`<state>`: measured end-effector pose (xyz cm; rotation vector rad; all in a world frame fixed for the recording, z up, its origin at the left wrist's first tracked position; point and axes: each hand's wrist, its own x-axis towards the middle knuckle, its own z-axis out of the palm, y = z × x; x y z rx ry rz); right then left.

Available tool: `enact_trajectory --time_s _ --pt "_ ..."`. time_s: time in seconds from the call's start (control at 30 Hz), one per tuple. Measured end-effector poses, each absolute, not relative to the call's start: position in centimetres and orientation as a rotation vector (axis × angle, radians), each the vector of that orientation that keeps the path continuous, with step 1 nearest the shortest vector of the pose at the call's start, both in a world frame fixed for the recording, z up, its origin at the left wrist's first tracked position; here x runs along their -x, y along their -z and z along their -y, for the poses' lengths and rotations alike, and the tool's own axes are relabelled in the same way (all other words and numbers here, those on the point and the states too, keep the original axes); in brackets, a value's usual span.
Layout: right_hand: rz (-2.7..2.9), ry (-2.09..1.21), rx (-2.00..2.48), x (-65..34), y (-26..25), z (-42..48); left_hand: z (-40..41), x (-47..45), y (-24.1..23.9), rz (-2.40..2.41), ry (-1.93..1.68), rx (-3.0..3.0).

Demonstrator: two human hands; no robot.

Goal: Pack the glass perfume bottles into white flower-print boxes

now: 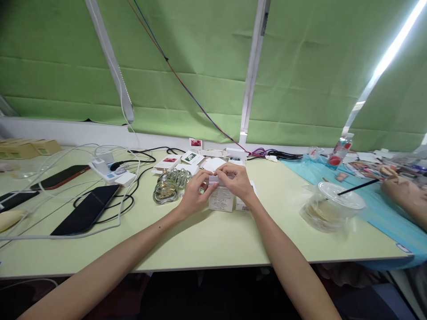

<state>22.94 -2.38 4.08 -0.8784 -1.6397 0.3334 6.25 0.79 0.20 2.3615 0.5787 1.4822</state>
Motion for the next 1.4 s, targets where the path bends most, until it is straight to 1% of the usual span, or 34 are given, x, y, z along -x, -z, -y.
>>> enact_trajectory --time_s 0.5,1.0,1.4 --pt "1.746 -0.292 0.885 -23.13 -3.61 2.05 -0.89 -6.12 -0.20 -0.566 -1.495 -2.341" --pt "1.863 -0.287 0.837 -23.49 -3.83 2.26 -1.32 -5.89 0.08 -0.487 -1.535 -2.446" --pt "1.899 -0.311 0.836 -23.29 -4.09 2.56 -0.98 -5.41 0.10 -0.488 -1.466 -2.490"
